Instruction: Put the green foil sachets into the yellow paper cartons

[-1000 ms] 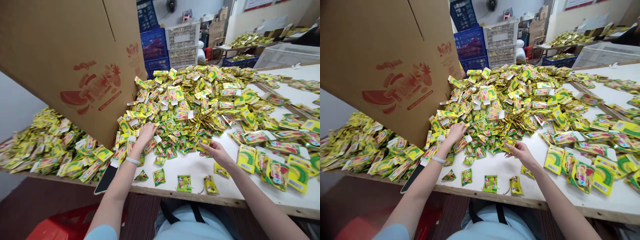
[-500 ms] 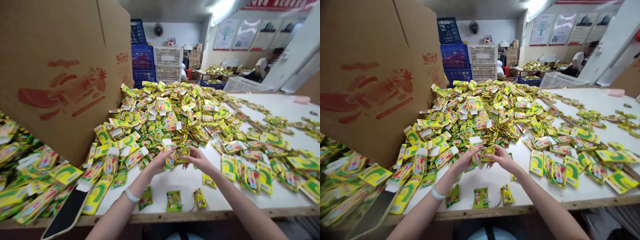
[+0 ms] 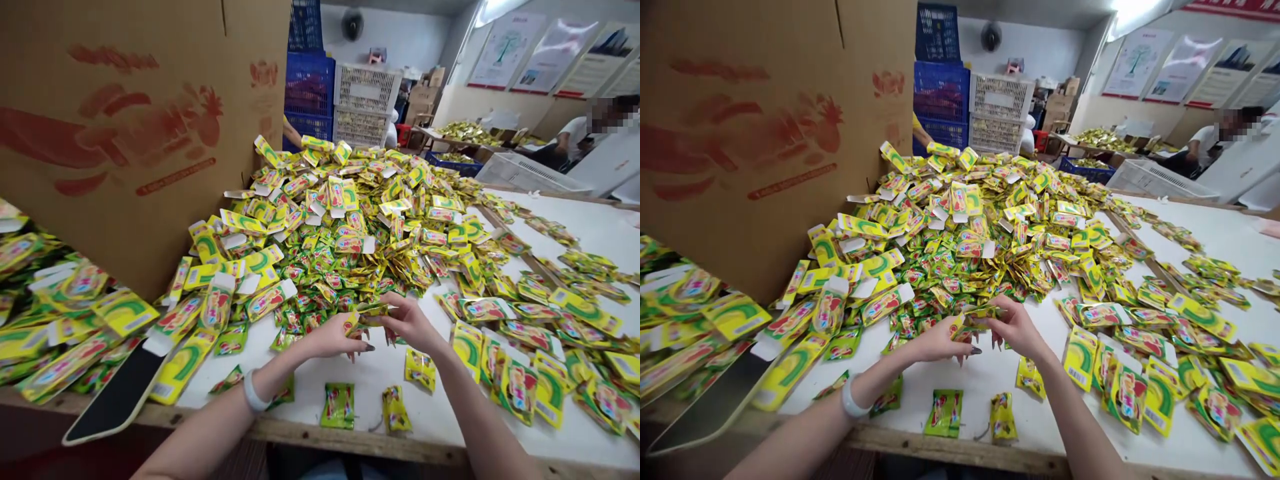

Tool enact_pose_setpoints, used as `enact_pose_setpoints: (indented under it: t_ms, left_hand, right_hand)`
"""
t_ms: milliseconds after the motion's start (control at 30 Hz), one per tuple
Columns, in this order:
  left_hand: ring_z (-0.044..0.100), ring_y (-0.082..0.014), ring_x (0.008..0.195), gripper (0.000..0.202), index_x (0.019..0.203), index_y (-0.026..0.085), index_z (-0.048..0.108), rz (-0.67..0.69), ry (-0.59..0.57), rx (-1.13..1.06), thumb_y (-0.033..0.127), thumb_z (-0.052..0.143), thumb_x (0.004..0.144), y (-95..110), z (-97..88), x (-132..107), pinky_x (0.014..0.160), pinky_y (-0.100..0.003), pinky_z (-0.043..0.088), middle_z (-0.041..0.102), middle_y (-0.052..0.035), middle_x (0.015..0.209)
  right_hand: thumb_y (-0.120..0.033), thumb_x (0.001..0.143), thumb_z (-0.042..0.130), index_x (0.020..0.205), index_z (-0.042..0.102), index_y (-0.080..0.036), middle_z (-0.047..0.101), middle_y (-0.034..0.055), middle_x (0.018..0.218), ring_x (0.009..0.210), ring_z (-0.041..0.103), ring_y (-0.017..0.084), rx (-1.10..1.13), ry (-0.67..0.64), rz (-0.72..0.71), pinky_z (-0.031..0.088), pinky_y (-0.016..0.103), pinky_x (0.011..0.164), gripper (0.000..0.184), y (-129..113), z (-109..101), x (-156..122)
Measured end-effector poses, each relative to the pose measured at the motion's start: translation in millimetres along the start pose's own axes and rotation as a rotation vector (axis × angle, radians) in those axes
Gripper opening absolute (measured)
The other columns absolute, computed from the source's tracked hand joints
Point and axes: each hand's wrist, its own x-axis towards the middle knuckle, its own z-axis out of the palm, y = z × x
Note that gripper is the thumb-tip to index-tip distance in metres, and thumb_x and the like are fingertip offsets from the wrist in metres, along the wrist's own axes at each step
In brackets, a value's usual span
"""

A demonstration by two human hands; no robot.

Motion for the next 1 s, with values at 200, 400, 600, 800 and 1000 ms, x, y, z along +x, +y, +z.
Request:
enact_pose_setpoints:
  t_ms: [200, 400, 600, 800, 1000]
  left_hand:
    - [0.057, -0.0121, 0.054, 0.045, 0.098, 0.018, 0.054, -0.072, -0.157, 0.115, 0.041, 0.078, 0.069, 3.2, 0.1, 0.5, 0.051, -0.026, 0.05, 0.055, 0.0057, 0.07]
    - [0.053, -0.0104, 0.055, 0.043, 0.097, 0.018, 0.052, -0.059, -0.145, 0.022, 0.037, 0.078, 0.068, 9.4, 0.7, 3.1, 0.052, -0.026, 0.052, 0.049, 0.0083, 0.065]
    - [0.054, -0.009, 0.052, 0.038, 0.096, 0.016, 0.054, -0.018, -0.279, -0.017, 0.037, 0.076, 0.072, 11.1, -6.0, -1.0, 0.05, -0.022, 0.047, 0.05, 0.0074, 0.062]
    - [0.054, -0.0093, 0.053, 0.037, 0.084, 0.017, 0.051, 0.041, -0.334, -0.077, 0.04, 0.077, 0.071, 15.3, -2.7, -4.0, 0.051, -0.023, 0.044, 0.052, 0.0057, 0.063]
    - [0.055, -0.0107, 0.056, 0.045, 0.088, 0.02, 0.045, 0.033, -0.403, -0.094, 0.038, 0.08, 0.067, 5.9, 16.9, -5.9, 0.051, -0.025, 0.046, 0.053, 0.0063, 0.07]
  right_hand:
    - [-0.028, 0.086, 0.065, 0.092, 0.076, -0.022, 0.059, 0.004, 0.081, 0.074, 0.062, 0.017, -0.443, -0.173, -0.087, 0.052, 0.025, 0.058, 0.014, -12.7, -5.7, -9.2]
    - [-0.042, 0.088, 0.065, 0.105, 0.061, -0.021, 0.063, -0.0007, 0.074, 0.05, 0.061, 0.012, -0.171, -0.204, 0.043, 0.051, 0.025, 0.049, 0.027, -8.9, -9.6, -12.8]
    - [-0.046, 0.08, 0.074, 0.084, 0.057, -0.021, 0.058, -0.0039, 0.065, 0.041, 0.053, 0.009, -0.056, -0.011, -0.059, 0.044, 0.021, 0.037, 0.03, 8.6, 8.0, -10.6]
    - [-0.05, 0.085, 0.066, 0.084, 0.066, -0.022, 0.064, 0.0042, 0.074, 0.06, 0.061, 0.015, -0.28, 0.097, -0.154, 0.05, 0.027, 0.049, 0.028, -8.4, 13.4, -25.8]
    - [-0.047, 0.092, 0.058, 0.084, 0.069, -0.022, 0.058, 0.0011, 0.063, 0.05, 0.053, 0.013, -0.31, 0.103, -0.091, 0.043, 0.025, 0.044, 0.028, 7.8, 14.1, -63.7]
